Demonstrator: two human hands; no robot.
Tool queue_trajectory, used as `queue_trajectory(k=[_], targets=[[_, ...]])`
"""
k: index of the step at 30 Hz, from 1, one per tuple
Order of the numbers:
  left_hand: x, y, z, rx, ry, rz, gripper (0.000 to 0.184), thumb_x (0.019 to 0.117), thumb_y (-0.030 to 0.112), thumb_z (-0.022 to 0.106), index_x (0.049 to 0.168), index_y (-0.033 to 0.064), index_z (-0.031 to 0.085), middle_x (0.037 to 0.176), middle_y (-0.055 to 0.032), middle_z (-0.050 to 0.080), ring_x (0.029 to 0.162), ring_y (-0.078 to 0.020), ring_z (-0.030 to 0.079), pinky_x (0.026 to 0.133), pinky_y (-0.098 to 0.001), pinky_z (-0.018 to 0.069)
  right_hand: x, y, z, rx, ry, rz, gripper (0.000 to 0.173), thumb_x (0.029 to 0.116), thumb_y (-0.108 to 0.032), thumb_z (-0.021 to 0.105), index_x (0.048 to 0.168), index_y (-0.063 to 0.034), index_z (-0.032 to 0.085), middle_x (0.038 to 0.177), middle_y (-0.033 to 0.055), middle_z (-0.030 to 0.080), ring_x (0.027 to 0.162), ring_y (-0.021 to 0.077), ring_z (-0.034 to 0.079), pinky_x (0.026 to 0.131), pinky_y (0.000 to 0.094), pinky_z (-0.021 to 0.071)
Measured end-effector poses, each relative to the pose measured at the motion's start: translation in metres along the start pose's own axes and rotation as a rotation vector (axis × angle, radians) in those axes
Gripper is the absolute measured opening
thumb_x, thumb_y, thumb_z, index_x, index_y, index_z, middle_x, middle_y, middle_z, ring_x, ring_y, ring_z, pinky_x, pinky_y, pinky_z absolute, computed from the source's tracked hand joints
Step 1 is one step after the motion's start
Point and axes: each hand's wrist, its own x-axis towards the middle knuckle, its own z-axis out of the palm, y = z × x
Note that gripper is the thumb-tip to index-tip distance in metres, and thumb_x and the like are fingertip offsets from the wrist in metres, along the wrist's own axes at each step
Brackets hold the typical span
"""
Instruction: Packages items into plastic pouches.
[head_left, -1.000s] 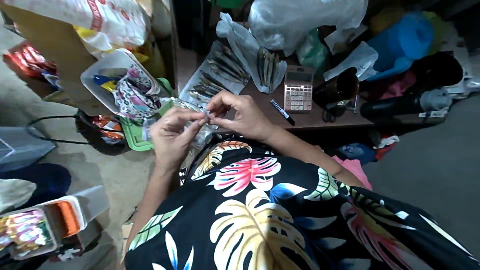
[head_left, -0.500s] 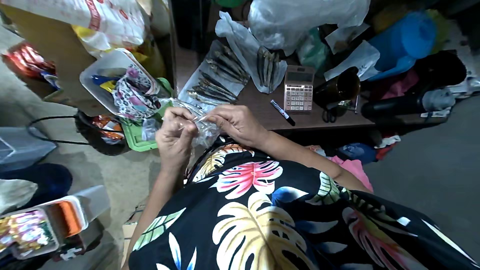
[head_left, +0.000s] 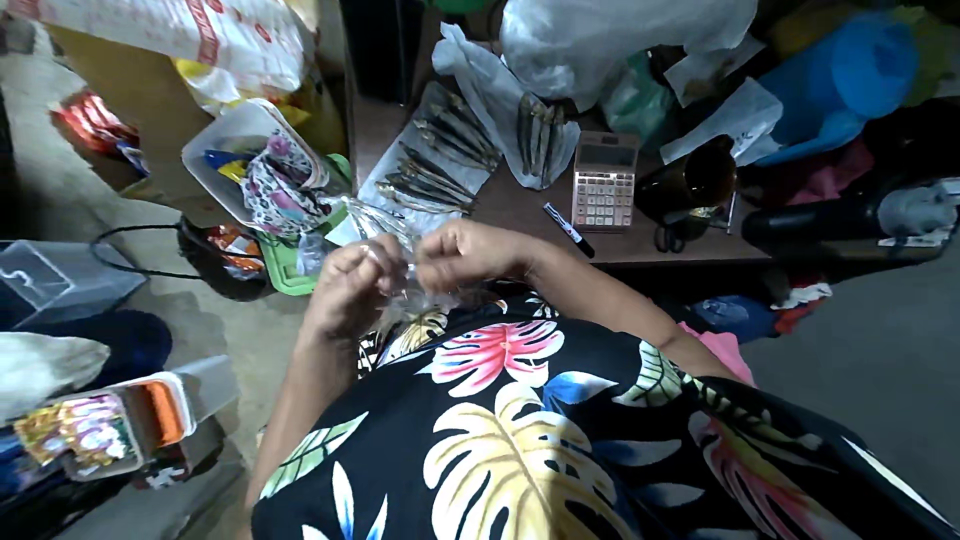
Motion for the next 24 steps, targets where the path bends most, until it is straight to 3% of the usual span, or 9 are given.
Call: queue_trajectory(k=[2, 6, 8, 10, 12, 14, 16, 20, 24], targets=[[0.0, -0.003, 0.005, -0.193, 0.034, -0.049, 0.02, 0.1021, 0.042, 0.059, 0.103, 0.0272, 0.072, 0.095, 0.0149, 0.069, 0.062, 0.0084, 0.056, 0.052, -0.0077, 0.0465, -0.002, 0.002, -0.008, 0.058, -0.175, -0.031, 0.015, 0.0915, -0.011, 0.063, 0.08, -0.0022, 0.065, 0.067, -0.0081, 0.063, 0.057, -0.005, 0.056, 0.052, 0.015, 0.046], [-0.002, -0.01, 0.011, -0.436, 0.019, -0.185, 0.021, 0.1062, 0.037, 0.053, 0.102, 0.0234, 0.068, 0.077, 0.0098, 0.066, 0.048, 0.0045, 0.053, 0.04, -0.0102, 0.0429, -0.002, 0.032, -0.026, 0.55, -0.093, -0.203, 0.02, 0.1022, -0.032, 0.061, 0.099, -0.0197, 0.076, 0.096, -0.0037, 0.076, 0.083, 0.0046, 0.07, 0.073, 0.0228, 0.0587], [0.004, -0.012, 0.01, -0.357, -0.014, -0.243, 0.022, 0.1051, 0.04, 0.055, 0.103, 0.0217, 0.068, 0.072, 0.008, 0.067, 0.045, 0.0047, 0.051, 0.04, -0.0099, 0.0413, 0.003, 0.039, -0.026, 0.693, -0.069, -0.253, 0.021, 0.1037, -0.034, 0.058, 0.099, -0.024, 0.075, 0.082, -0.0069, 0.073, 0.072, 0.0022, 0.068, 0.069, 0.0222, 0.0579], [0.004, -0.014, 0.007, -0.311, -0.047, -0.265, 0.036, 0.1018, 0.048, 0.057, 0.115, 0.0185, 0.071, 0.079, 0.006, 0.071, 0.048, 0.0057, 0.053, 0.041, -0.0092, 0.0413, 0.008, 0.044, -0.023, 0.787, -0.082, -0.228, 0.021, 0.1046, -0.032, 0.056, 0.097, -0.0233, 0.073, 0.07, -0.0087, 0.067, 0.061, 0.0002, 0.062, 0.059, 0.0186, 0.0534], [0.0, -0.016, 0.003, -0.198, -0.073, -0.253, 0.04, 0.0978, 0.056, 0.059, 0.111, 0.0218, 0.077, 0.082, 0.0102, 0.073, 0.058, 0.0067, 0.057, 0.049, -0.0105, 0.0449, 0.013, 0.047, -0.021, 0.774, -0.058, -0.138, 0.022, 0.1058, -0.033, 0.053, 0.094, -0.0227, 0.069, 0.068, -0.0094, 0.061, 0.056, 0.0001, 0.054, 0.053, 0.0178, 0.0465], [-0.003, -0.019, -0.005, -0.146, -0.189, -0.182, 0.025, 0.099, 0.046, 0.063, 0.108, 0.0281, 0.077, 0.097, 0.0147, 0.075, 0.081, 0.0061, 0.067, 0.071, -0.0141, 0.0561, 0.016, 0.048, -0.02, 0.636, -0.007, -0.026, 0.027, 0.1089, -0.029, 0.044, 0.092, -0.0205, 0.064, 0.07, -0.0097, 0.06, 0.055, -0.0014, 0.051, 0.051, 0.0159, 0.0442], [-0.009, -0.021, -0.01, -0.165, -0.234, -0.114, 0.012, 0.0986, 0.038, 0.066, 0.096, 0.0303, 0.076, 0.094, 0.0176, 0.072, 0.081, 0.006, 0.065, 0.071, -0.0137, 0.0544, 0.021, 0.044, -0.017, 0.411, -0.016, 0.115, 0.028, 0.1078, -0.02, 0.039, 0.09, -0.0157, 0.061, 0.069, -0.0105, 0.061, 0.052, -0.0033, 0.05, 0.048, 0.0145, 0.0432], [-0.034, -0.025, -0.019, -0.304, -0.02, -0.243, 0.021, 0.0974, 0.043, 0.066, 0.092, 0.0244, 0.074, 0.068, 0.0162, 0.062, 0.056, 0.0072, 0.052, 0.051, -0.0099, 0.0429, 0.02, 0.044, -0.018, 0.361, -0.277, 0.215, 0.008, 0.0895, -0.02, 0.068, 0.091, -0.0134, 0.064, 0.072, -0.0091, 0.069, 0.055, -0.0011, 0.061, 0.049, 0.0183, 0.052], [-0.049, -0.028, -0.029, -0.176, 0.257, -0.324, 0.032, 0.0928, 0.06, 0.064, 0.093, 0.0283, 0.072, 0.079, 0.015, 0.065, 0.064, 0.0044, 0.057, 0.057, -0.0125, 0.0478, 0.019, 0.068, -0.015, 0.566, -0.18, 0.053, 0.007, 0.0934, -0.029, 0.069, 0.096, -0.0227, 0.069, 0.088, -0.0076, 0.073, 0.078, 0.0023, 0.068, 0.07, 0.0225, 0.0569]])
